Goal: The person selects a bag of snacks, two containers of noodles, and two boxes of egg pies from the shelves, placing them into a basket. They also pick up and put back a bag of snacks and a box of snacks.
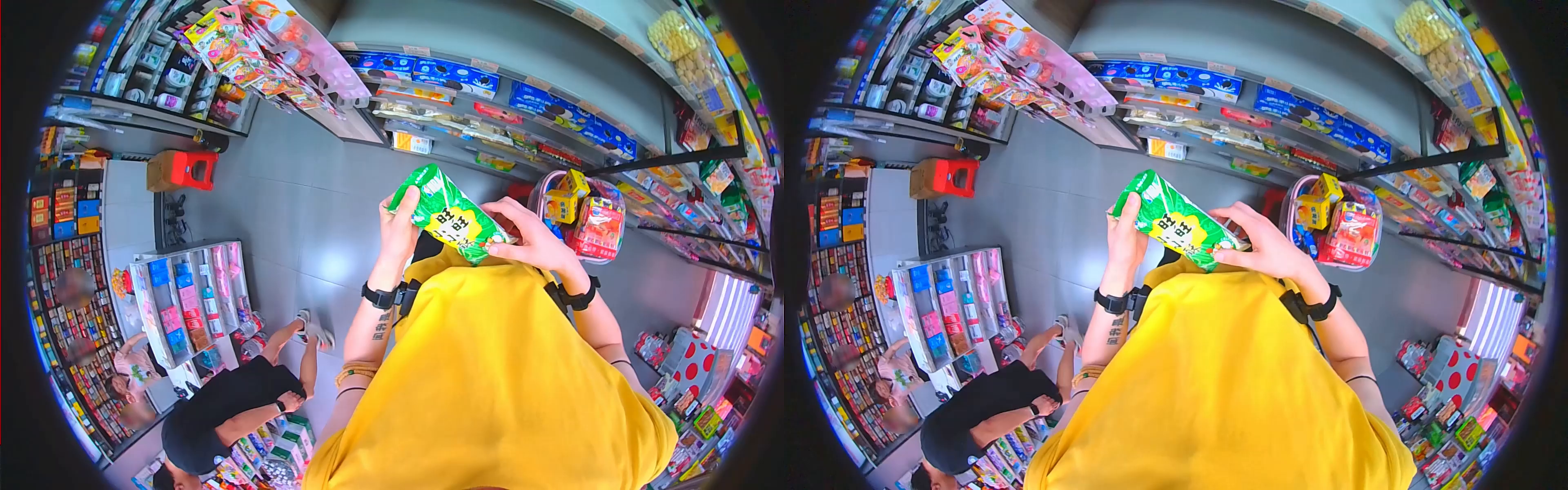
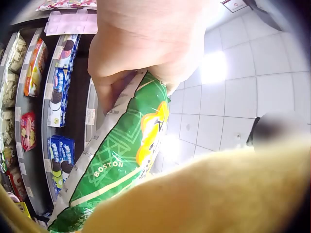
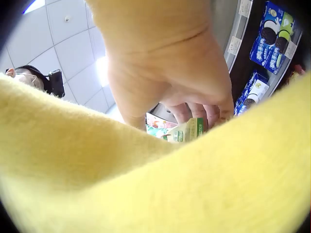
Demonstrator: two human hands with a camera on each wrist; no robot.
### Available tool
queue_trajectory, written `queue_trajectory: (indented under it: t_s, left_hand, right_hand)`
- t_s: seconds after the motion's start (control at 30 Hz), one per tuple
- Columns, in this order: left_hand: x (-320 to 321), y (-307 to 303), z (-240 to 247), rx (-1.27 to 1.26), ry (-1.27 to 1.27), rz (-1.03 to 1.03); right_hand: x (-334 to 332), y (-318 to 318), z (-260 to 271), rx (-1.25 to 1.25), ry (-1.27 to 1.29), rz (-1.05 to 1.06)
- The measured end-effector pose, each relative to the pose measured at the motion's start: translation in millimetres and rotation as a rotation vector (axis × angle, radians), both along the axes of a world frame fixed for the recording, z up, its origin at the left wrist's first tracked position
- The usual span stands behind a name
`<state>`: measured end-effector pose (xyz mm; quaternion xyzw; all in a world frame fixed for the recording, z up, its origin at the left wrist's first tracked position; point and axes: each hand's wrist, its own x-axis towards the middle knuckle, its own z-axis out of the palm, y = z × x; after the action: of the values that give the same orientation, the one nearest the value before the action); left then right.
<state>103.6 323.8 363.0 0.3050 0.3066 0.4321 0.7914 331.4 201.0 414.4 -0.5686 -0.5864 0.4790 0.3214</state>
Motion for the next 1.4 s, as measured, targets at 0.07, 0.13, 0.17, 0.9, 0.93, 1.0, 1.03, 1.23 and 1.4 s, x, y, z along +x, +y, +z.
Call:
queue_trajectory:
  t_s: [0.07,0.13,0.17,0.9,0.93,1.0,1.03,1.23,1.4]
  left_hand:
    - [8,6,4,0.023,0.033,-0.059]
    - [17,11,5,0.044,0.086,-0.132]
    - [23,12,5,0.065,0.126,-0.171]
    - [98,66,14,0.399,0.53,-0.213]
    - [96,84,32,0.446,0.653,-0.201]
    - [97,122,42,0.574,0.661,-0.117]
    - [99,142,44,0.642,0.659,-0.078]
    - [109,263,55,0.925,0.77,-0.128]
    - [131,341,32,1.051,0.842,-0.212]
  right_hand:
    - [8,4,2,0.011,0.044,-0.011]
    - [14,7,2,-0.017,0.048,0.003]
    - [17,8,1,-0.066,0.059,0.015]
    - [80,127,-37,0.071,0.605,-0.362]
    - [77,143,-34,0.078,0.509,-0.358]
    - [65,175,-24,0.134,0.517,-0.36]
    - [62,192,-19,0.162,0.494,-0.349]
    - [64,294,-13,0.266,0.23,-0.443]
    - [68,355,-32,0.34,-0.173,-0.581]
